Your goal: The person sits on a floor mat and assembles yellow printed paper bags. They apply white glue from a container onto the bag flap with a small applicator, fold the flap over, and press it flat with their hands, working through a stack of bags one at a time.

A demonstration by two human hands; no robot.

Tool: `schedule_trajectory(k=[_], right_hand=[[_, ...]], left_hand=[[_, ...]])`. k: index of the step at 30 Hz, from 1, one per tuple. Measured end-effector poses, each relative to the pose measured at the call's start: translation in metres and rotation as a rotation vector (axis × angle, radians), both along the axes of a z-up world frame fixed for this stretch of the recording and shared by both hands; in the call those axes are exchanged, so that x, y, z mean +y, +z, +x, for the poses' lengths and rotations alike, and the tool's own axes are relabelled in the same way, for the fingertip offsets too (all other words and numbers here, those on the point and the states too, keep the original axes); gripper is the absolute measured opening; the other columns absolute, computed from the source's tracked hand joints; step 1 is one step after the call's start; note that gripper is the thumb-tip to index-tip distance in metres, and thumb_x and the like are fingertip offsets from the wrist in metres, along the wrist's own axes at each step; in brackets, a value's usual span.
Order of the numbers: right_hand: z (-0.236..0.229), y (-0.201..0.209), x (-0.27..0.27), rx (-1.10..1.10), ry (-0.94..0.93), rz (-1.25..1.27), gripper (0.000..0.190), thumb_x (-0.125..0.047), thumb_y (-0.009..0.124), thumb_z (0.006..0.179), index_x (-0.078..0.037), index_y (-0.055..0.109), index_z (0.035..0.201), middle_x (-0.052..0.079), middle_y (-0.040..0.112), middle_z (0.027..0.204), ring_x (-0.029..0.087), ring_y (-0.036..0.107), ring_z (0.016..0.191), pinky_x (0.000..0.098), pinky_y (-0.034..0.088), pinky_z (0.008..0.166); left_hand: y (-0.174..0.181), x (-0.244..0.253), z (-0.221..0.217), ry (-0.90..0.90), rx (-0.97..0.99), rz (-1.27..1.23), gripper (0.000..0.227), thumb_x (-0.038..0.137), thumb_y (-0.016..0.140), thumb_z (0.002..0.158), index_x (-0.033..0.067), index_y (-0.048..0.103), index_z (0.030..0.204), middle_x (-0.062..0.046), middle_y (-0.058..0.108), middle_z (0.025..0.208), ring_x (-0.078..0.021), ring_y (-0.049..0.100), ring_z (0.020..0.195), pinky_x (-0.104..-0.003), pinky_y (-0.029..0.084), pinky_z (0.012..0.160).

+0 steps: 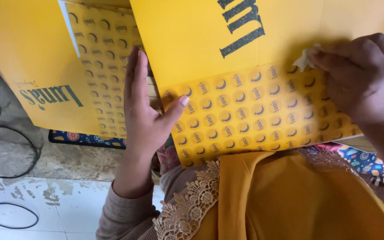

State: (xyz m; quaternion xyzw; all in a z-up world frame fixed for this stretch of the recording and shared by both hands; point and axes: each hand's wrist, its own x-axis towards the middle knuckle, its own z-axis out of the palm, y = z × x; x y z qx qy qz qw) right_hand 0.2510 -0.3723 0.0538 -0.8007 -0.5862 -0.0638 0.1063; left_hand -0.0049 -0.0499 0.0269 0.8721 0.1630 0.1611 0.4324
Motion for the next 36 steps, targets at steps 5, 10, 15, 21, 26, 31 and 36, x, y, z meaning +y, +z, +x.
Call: schedule_trajectory(k=[5, 10, 15, 21, 26, 31, 36], right_hand=[[-0.001, -0.001, -0.004, 0.013, -0.032, -0.008, 0.024, 0.012, 0.088, 0.104, 0.000, 0.094, 0.124, 0.010, 0.078, 0.119, 0.024, 0.061, 0.098, 0.0391, 0.052, 0.099], [-0.007, 0.005, 0.001, 0.197, -0.104, 0.040, 0.023, 0.022, 0.087, 0.104, 0.008, 0.092, 0.122, 0.017, 0.078, 0.123, 0.031, 0.062, 0.104, 0.0438, 0.052, 0.102], [-0.022, 0.000, 0.012, 0.238, -0.141, 0.153, 0.016, 0.026, 0.087, 0.105, 0.016, 0.088, 0.117, 0.024, 0.075, 0.121, 0.035, 0.062, 0.102, 0.0459, 0.050, 0.093], [-0.027, -0.009, 0.015, 0.268, -0.118, 0.262, 0.032, 0.032, 0.075, 0.091, 0.020, 0.082, 0.120, 0.030, 0.071, 0.124, 0.041, 0.062, 0.104, 0.0499, 0.051, 0.092], [-0.023, -0.014, 0.020, 0.221, -0.094, 0.298, 0.022, 0.030, 0.083, 0.099, 0.016, 0.083, 0.116, 0.027, 0.071, 0.120, 0.038, 0.063, 0.101, 0.0478, 0.051, 0.088], [-0.027, -0.013, 0.021, 0.202, -0.119, 0.293, 0.025, 0.030, 0.083, 0.097, 0.014, 0.082, 0.117, 0.027, 0.071, 0.123, 0.040, 0.063, 0.102, 0.0495, 0.050, 0.092], [-0.034, 0.009, 0.015, 0.198, -0.133, 0.201, 0.023, 0.022, 0.079, 0.095, 0.012, 0.084, 0.114, 0.023, 0.073, 0.124, 0.039, 0.063, 0.109, 0.0481, 0.051, 0.098]], left_hand=[[0.007, -0.003, 0.005, 0.008, -0.023, 0.021, 0.098, 0.015, 0.088, 0.098, 0.0114, 0.017, 0.166, -0.019, 0.023, 0.174, -0.0400, 0.023, 0.167, -0.058, 0.023, 0.144], [0.023, -0.006, 0.009, -0.092, -0.204, -0.250, 0.093, -0.005, 0.076, 0.103, 0.0126, 0.013, 0.169, -0.017, 0.035, 0.172, -0.0343, 0.054, 0.156, -0.043, 0.057, 0.133], [0.044, -0.015, 0.005, -0.079, -0.212, -0.459, 0.090, -0.014, 0.069, 0.096, 0.0062, 0.015, 0.165, -0.025, 0.046, 0.163, -0.0322, 0.062, 0.145, -0.036, 0.060, 0.119], [0.048, -0.020, -0.005, -0.085, -0.258, -0.486, 0.088, -0.017, 0.065, 0.096, 0.0090, 0.018, 0.167, -0.025, 0.044, 0.165, -0.0300, 0.064, 0.140, -0.034, 0.063, 0.114], [0.063, -0.027, -0.004, 0.031, -0.138, -0.517, 0.079, -0.013, 0.064, 0.090, -0.0075, 0.022, 0.156, -0.027, 0.054, 0.148, -0.0274, 0.068, 0.122, -0.030, 0.060, 0.101], [0.065, -0.024, 0.005, -0.013, -0.159, -0.363, 0.072, -0.009, 0.065, 0.094, -0.0084, 0.026, 0.154, -0.026, 0.059, 0.143, -0.0266, 0.071, 0.116, -0.030, 0.062, 0.099], [0.044, -0.014, 0.008, 0.026, 0.101, 0.263, 0.095, 0.021, 0.074, 0.105, 0.0053, 0.004, 0.167, -0.023, 0.024, 0.171, -0.0402, 0.033, 0.159, -0.056, 0.028, 0.140]])
